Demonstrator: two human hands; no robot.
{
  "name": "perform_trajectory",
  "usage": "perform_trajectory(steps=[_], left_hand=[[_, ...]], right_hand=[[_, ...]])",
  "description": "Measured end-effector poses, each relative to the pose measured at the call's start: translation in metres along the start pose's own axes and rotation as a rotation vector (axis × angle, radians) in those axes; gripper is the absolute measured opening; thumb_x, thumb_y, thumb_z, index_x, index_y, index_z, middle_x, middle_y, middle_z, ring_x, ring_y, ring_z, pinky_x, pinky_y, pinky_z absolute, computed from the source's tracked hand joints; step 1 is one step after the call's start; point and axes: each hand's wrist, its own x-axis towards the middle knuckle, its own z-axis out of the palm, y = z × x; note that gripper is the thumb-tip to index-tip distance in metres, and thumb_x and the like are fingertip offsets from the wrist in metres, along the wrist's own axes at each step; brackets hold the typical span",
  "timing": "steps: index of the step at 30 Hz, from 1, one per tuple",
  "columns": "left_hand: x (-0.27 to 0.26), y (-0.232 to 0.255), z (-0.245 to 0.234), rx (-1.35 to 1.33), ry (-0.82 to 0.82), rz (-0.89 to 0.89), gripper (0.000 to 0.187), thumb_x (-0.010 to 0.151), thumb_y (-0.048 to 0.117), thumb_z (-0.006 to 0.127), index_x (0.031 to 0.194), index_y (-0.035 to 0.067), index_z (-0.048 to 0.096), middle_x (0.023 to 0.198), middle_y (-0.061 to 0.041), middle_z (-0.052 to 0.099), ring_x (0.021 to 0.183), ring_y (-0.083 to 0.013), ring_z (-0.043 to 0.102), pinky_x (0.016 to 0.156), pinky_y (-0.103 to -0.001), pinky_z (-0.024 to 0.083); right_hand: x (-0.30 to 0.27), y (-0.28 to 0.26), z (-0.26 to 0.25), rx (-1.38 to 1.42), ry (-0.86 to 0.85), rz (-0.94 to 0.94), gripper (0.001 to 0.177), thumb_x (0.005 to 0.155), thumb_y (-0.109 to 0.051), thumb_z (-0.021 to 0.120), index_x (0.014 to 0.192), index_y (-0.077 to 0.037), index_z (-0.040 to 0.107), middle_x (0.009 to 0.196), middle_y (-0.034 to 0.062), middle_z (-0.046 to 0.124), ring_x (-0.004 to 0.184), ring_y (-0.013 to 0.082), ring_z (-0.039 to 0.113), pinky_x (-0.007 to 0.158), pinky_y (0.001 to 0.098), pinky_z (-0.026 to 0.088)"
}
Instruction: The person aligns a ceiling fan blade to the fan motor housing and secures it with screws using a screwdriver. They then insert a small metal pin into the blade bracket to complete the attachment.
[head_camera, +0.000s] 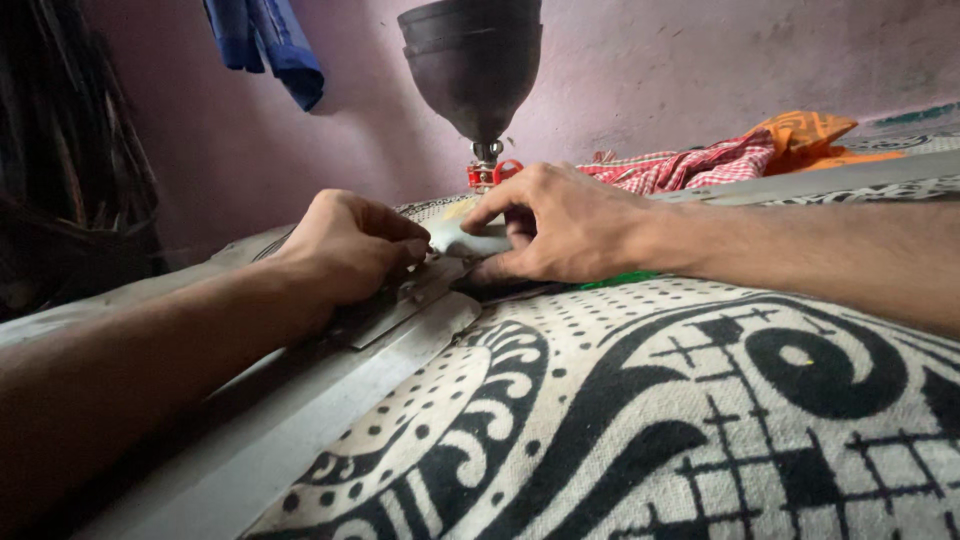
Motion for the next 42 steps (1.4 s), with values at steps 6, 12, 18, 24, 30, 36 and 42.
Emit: perform_trajectory(steps=[6, 12, 18, 24, 30, 36, 42], left_hand=[[-0.006, 0.002, -0.002, 0.078, 0.046, 0.018, 0.022, 0.086, 0.013, 0.078, 0.107, 0.007, 0.082, 0.095, -0.011, 0.082, 0.074, -0.0129, 0.071, 0.069, -0.030, 0.059], [-0.012, 0.006, -0.006, 0.062, 0.026, -0.031, 0.042, 0.085, 0.021, 0.082, 0.123, 0.008, 0.073, 0.108, -0.012, 0.076, 0.091, -0.0183, 0.075, 0.081, -0.031, 0.059], [0.000, 0.000, -0.014, -0.069, 0.031, -0.001, 0.064, 0.065, 0.014, 0.093, 0.122, -0.002, 0.067, 0.101, -0.016, 0.082, 0.091, -0.0194, 0.079, 0.081, -0.030, 0.063], [0.012, -0.010, -0.016, -0.180, 0.005, -0.008, 0.052, 0.068, 0.009, 0.084, 0.117, -0.001, 0.070, 0.101, -0.014, 0.081, 0.080, -0.0196, 0.077, 0.068, -0.036, 0.062], [0.016, -0.009, -0.022, -0.102, -0.018, 0.016, 0.023, 0.076, 0.014, 0.080, 0.096, 0.003, 0.081, 0.086, -0.011, 0.082, 0.073, -0.0159, 0.076, 0.073, -0.031, 0.061], [0.025, -0.004, -0.023, -0.060, 0.022, 0.031, 0.021, 0.076, 0.013, 0.077, 0.095, 0.007, 0.084, 0.085, -0.012, 0.082, 0.072, -0.0166, 0.077, 0.075, -0.030, 0.060], [0.013, 0.015, -0.033, 0.145, 0.035, 0.037, 0.029, 0.082, 0.023, 0.074, 0.104, 0.005, 0.081, 0.110, -0.021, 0.074, 0.100, -0.0334, 0.071, 0.090, -0.043, 0.055]], right_hand=[[0.005, 0.011, 0.007, 0.009, 0.084, -0.159, 0.042, 0.084, -0.030, 0.081, 0.121, -0.010, 0.075, 0.082, 0.0033, 0.074, 0.071, 0.0123, 0.065, 0.066, 0.0295, 0.053], [0.017, 0.006, 0.009, 0.159, 0.070, -0.362, 0.037, 0.085, -0.022, 0.079, 0.119, -0.008, 0.076, 0.105, 0.0063, 0.079, 0.087, 0.0098, 0.072, 0.072, 0.0268, 0.059], [0.031, -0.003, 0.010, 0.260, -0.032, -0.179, 0.024, 0.081, -0.014, 0.078, 0.105, -0.013, 0.082, 0.093, 0.0038, 0.083, 0.073, 0.0140, 0.071, 0.066, 0.0297, 0.057], [0.049, -0.001, 0.010, 0.229, 0.046, -0.181, 0.025, 0.079, -0.014, 0.079, 0.103, -0.011, 0.081, 0.091, 0.0059, 0.081, 0.077, 0.0117, 0.075, 0.073, 0.0263, 0.058], [0.069, -0.006, 0.000, 0.411, -0.156, 0.184, 0.016, 0.079, -0.014, 0.079, 0.094, -0.009, 0.083, 0.075, 0.0086, 0.080, 0.054, 0.0154, 0.067, 0.052, 0.0318, 0.055], [0.082, -0.004, -0.007, 0.516, -0.197, 0.254, 0.019, 0.079, -0.013, 0.078, 0.097, -0.007, 0.081, 0.078, 0.0042, 0.081, 0.052, 0.0103, 0.073, 0.050, 0.0264, 0.059], [0.092, 0.001, -0.008, 0.624, -0.322, 0.307, 0.022, 0.083, -0.010, 0.073, 0.103, -0.003, 0.078, 0.084, 0.0050, 0.080, 0.056, 0.0133, 0.073, 0.052, 0.0279, 0.059]])
